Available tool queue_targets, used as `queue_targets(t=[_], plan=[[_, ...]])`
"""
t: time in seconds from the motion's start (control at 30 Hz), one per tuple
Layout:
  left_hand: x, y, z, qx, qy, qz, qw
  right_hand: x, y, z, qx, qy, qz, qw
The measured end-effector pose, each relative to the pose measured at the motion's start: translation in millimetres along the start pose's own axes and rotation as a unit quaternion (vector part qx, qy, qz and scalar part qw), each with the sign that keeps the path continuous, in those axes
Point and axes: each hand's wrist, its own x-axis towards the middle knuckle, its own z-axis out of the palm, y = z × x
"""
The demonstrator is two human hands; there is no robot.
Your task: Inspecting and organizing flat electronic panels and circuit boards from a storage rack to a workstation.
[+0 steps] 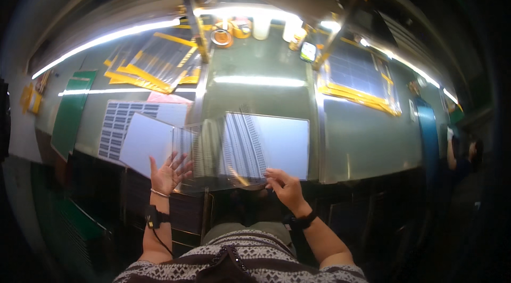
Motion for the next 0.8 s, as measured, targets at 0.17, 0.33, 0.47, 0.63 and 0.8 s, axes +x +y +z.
queue_targets(t=[0.17, 0.33, 0.47, 0.63, 0.8], plan=[[59.3, -37.2, -24.2, 0.395, 0.096, -0.128, 0.904, -55.2, 79.3, 28.3, 0.298, 0.154, 0.273, 0.901], [84.0, -63.1, 10.7, 0.464, 0.122, -0.102, 0.871, -80.0, 96.3, 11.9, 0.294, 0.206, 0.312, 0.880], [118.5, -98.0, 45.8, 0.493, 0.105, 0.082, 0.860, -58.6, 102.0, -14.8, 0.078, 0.302, 0.282, 0.907], [134.5, -100.3, 65.6, 0.508, 0.077, 0.121, 0.849, -47.5, 115.1, -22.4, -0.013, 0.318, 0.268, 0.910], [135.9, -102.3, 57.8, 0.523, 0.100, 0.097, 0.841, -49.6, 120.9, -15.1, -0.070, 0.304, 0.269, 0.911]])
